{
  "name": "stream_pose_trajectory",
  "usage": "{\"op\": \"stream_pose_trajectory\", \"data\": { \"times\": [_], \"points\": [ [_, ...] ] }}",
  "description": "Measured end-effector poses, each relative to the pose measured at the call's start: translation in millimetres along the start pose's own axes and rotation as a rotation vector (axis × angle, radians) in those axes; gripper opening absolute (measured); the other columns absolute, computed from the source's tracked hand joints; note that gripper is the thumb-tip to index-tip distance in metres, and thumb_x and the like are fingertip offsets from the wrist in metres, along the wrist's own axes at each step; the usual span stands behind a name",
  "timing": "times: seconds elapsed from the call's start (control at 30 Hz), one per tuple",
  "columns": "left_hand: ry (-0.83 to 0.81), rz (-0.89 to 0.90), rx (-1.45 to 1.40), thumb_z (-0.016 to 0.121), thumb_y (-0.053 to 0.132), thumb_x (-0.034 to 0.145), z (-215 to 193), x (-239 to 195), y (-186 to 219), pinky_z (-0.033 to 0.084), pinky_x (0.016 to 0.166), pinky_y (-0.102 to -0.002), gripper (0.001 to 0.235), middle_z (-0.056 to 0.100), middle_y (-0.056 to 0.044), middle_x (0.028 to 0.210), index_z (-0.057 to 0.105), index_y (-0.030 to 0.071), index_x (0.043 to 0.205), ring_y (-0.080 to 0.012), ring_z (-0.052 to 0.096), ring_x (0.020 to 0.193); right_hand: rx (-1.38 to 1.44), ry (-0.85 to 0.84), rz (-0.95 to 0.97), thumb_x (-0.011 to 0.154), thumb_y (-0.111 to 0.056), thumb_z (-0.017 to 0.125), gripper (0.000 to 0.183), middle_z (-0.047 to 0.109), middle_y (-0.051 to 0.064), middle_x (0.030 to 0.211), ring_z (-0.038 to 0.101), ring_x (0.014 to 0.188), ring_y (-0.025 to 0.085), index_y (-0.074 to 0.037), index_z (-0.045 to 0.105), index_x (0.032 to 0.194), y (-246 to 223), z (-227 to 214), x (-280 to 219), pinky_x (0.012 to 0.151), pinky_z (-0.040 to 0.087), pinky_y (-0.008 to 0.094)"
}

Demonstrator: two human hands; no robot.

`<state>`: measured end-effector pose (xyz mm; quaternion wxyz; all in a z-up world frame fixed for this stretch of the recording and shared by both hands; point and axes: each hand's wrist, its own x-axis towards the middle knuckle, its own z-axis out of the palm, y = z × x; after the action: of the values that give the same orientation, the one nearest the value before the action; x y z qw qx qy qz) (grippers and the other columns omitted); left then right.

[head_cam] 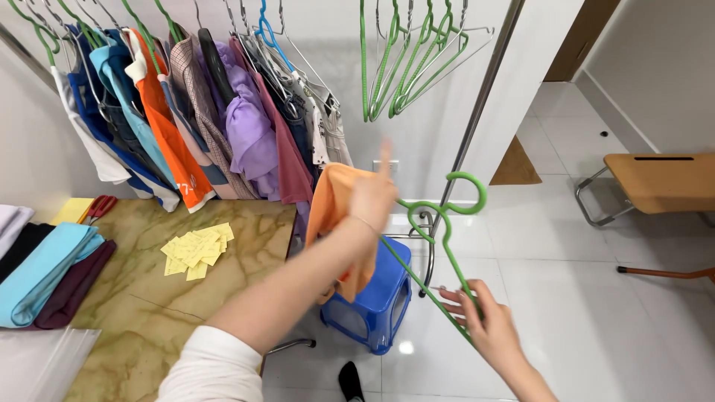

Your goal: The person picks up folded clothes from a table, including jeans, a white shirt, an orange shirt, and a white t-shirt. They place each item onto a hanger and hang it on a metal clothing rack.

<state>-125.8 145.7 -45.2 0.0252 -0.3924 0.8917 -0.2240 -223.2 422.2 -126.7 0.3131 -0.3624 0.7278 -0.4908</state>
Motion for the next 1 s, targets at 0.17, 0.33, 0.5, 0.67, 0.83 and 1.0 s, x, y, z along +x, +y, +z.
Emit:
{"op": "stream_pose_trajectory", "data": {
  "times": [0.17, 0.33, 0.5, 0.67, 0.83, 1.0],
  "points": [
    [0.116, 0.126, -0.101, 0.066, 0.008, 0.088, -44.3, -34.1, 36.6, 0.051, 0.048, -0.029, 0.021, 0.007, -0.034, 0.173, 0.076, 0.019, 0.103, -0.0162, 0.074, 0.093, 0.143, 0.047, 0.08, 0.107, -0.021, 0.051, 0.019, 0.089, 0.016, 0.112, 0.089, 0.098, 0.033, -0.006, 0.05, 0.097, -10.9, 20.2, 9.5, 0.079, 0.066, 0.037],
    [0.199, 0.254, -0.482, 0.058, 0.015, 0.092, -56.7, -49.8, -9.4, 0.054, 0.053, -0.044, 0.027, 0.033, -0.019, 0.16, 0.07, 0.011, 0.115, -0.025, 0.072, 0.077, 0.204, 0.01, -0.195, 0.105, -0.014, 0.053, 0.015, 0.085, 0.022, 0.111, 0.087, 0.091, 0.036, -0.001, 0.06, 0.107, 42.7, -18.9, 47.2, 0.077, 0.072, 0.042],
    [0.693, 0.389, -0.263, 0.08, 0.071, 0.079, -14.2, -33.4, -74.7, 0.05, 0.103, -0.051, 0.076, 0.054, -0.01, 0.149, 0.063, 0.021, 0.133, -0.0325, 0.056, 0.13, 0.036, 0.066, -0.371, 0.104, -0.012, 0.056, 0.02, 0.085, 0.017, 0.104, 0.086, 0.09, 0.03, 0.002, 0.068, 0.112, 14.2, -70.0, 48.2, 0.085, 0.072, 0.04],
    [0.845, 0.373, -0.25, 0.058, 0.052, 0.109, 26.5, -30.7, -71.7, 0.031, 0.032, -0.039, 0.045, 0.055, 0.005, 0.054, 0.045, 0.018, 0.083, -0.026, 0.053, 0.037, -0.41, 0.536, -0.989, 0.101, 0.001, 0.077, 0.025, 0.071, 0.02, 0.127, 0.064, 0.123, 0.036, 0.001, 0.058, 0.118, -42.0, -93.4, 54.4, 0.114, 0.046, 0.045],
    [0.942, 0.282, -0.273, 0.058, 0.054, 0.109, -10.1, -40.1, -83.3, 0.031, 0.033, -0.038, 0.046, 0.056, 0.006, 0.053, 0.046, 0.019, 0.081, -0.0214, 0.056, 0.04, -0.529, 0.709, -1.064, 0.093, -0.011, 0.08, 0.018, 0.066, 0.013, 0.093, 0.057, 0.079, 0.029, -0.002, 0.071, 0.105, -18.0, -38.1, 43.0, 0.081, 0.044, 0.042],
    [1.008, 0.262, -0.227, 0.055, 0.053, 0.11, -41.8, -51.2, -118.6, 0.03, 0.035, -0.036, 0.045, 0.054, 0.01, 0.056, 0.047, 0.019, 0.082, -0.0176, 0.052, 0.041, -0.437, 0.353, -0.563, 0.08, -0.039, 0.084, 0.055, 0.069, -0.004, 0.105, 0.066, 0.097, 0.012, -0.024, 0.069, 0.131, -20.3, 19.9, 81.5, 0.078, 0.055, 0.032]
  ]
}}
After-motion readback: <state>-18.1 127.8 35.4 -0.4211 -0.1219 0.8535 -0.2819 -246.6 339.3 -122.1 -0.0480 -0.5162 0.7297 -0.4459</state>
